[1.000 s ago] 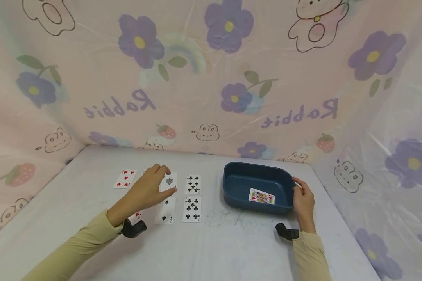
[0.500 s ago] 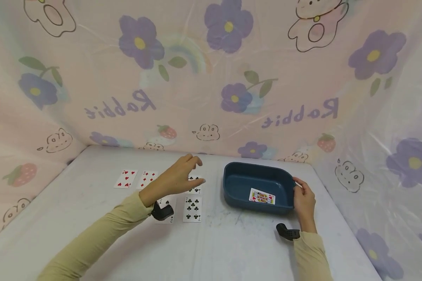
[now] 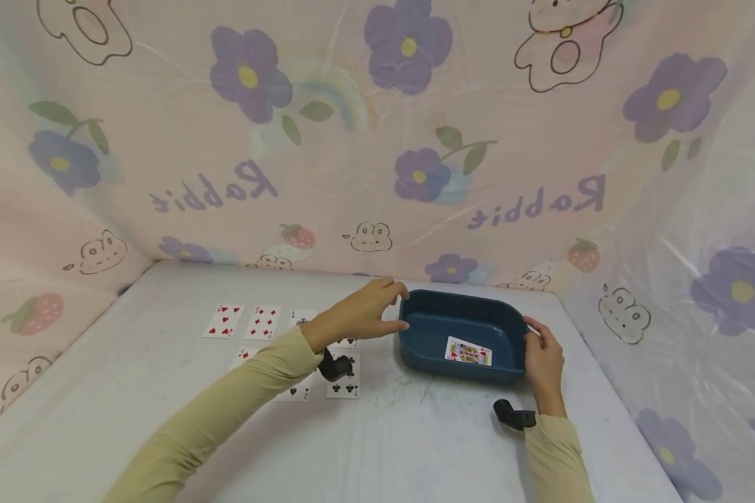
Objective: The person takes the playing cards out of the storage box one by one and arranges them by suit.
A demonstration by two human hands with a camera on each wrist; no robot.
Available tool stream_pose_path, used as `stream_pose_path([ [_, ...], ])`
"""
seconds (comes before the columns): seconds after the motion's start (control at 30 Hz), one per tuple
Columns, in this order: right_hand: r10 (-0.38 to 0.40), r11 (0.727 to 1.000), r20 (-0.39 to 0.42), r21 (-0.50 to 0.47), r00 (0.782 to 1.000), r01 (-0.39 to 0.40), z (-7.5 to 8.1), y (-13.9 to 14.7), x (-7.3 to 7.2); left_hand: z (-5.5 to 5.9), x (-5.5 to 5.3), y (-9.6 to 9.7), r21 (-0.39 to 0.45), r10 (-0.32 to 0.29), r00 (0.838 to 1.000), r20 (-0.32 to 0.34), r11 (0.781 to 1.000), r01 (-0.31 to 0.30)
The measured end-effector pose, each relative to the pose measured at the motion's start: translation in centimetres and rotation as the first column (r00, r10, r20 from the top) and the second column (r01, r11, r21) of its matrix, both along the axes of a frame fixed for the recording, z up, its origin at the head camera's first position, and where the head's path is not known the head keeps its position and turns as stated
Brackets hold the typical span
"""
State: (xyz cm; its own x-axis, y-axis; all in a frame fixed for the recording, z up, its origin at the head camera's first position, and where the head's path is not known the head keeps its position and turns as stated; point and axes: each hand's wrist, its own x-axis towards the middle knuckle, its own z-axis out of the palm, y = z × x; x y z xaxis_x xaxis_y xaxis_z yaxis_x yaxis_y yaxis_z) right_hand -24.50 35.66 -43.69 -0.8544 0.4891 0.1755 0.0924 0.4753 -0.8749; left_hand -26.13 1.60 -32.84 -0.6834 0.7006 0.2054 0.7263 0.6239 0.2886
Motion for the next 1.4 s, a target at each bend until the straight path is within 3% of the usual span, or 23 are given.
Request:
stream_pose_path([
  [0.5,0.006,1.000,-0.005,-0.019,1.000,-0.006,-0.2,0.0,0.0,-0.6,-1.7,4.9,-0.109,-0.026,0.996,-0.086,0.994,0.016],
  [1.1,0.017,1.000,0.006,-0.025,1.000,-0.017,-0.1,0.0,-0.1,-2.6,-2.7,8.7,-0.228,0.053,0.997,-0.050,0.972,-0.063],
  [1.4,-0.001,0.999,-0.008,-0.033,1.000,0.001,-0.2,0.0,-0.2,-4.3,-2.9,10.3,-0.222,0.079,0.997,-0.011,0.972,-0.079],
])
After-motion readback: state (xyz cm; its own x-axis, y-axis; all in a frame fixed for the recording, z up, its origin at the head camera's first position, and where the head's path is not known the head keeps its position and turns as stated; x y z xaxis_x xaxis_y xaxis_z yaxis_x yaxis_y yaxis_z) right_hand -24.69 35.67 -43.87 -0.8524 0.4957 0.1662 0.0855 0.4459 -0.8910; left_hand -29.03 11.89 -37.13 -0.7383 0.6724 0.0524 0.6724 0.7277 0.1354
